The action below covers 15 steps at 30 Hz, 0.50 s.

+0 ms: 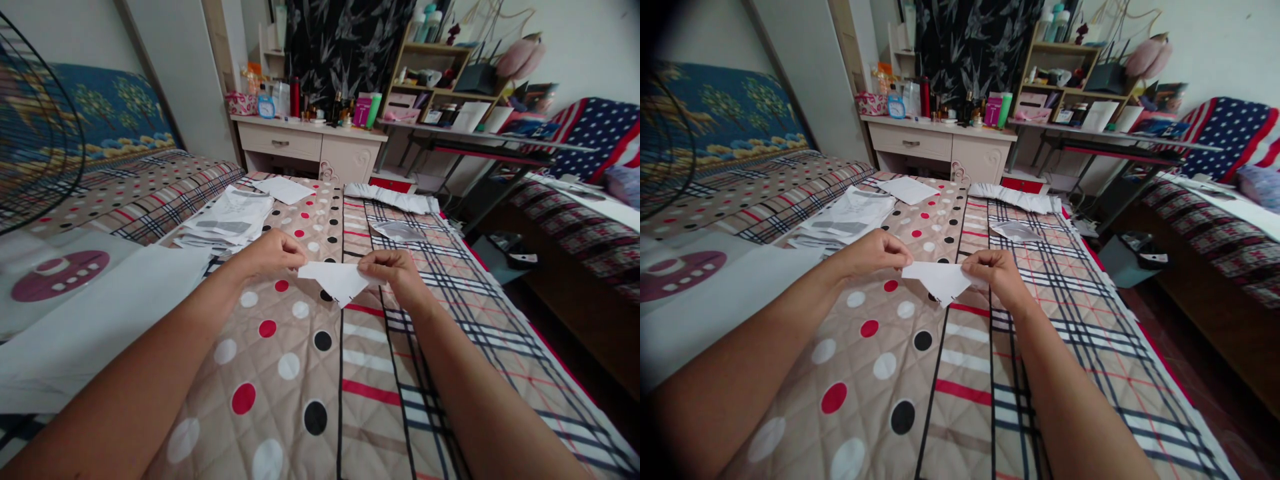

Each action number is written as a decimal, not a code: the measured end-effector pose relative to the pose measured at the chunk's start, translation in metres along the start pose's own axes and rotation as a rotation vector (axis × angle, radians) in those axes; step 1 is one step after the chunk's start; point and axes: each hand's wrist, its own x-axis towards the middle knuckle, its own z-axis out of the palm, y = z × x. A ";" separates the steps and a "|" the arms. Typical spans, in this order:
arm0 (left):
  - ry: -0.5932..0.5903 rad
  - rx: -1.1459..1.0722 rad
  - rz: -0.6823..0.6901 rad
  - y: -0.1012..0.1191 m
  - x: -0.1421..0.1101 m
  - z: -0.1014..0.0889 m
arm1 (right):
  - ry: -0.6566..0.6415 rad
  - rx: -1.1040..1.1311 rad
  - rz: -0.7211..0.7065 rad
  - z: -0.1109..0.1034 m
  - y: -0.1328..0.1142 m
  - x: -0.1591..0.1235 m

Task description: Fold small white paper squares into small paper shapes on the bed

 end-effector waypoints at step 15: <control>0.179 0.274 -0.018 -0.007 0.006 0.001 | -0.013 0.008 0.069 0.004 0.002 0.001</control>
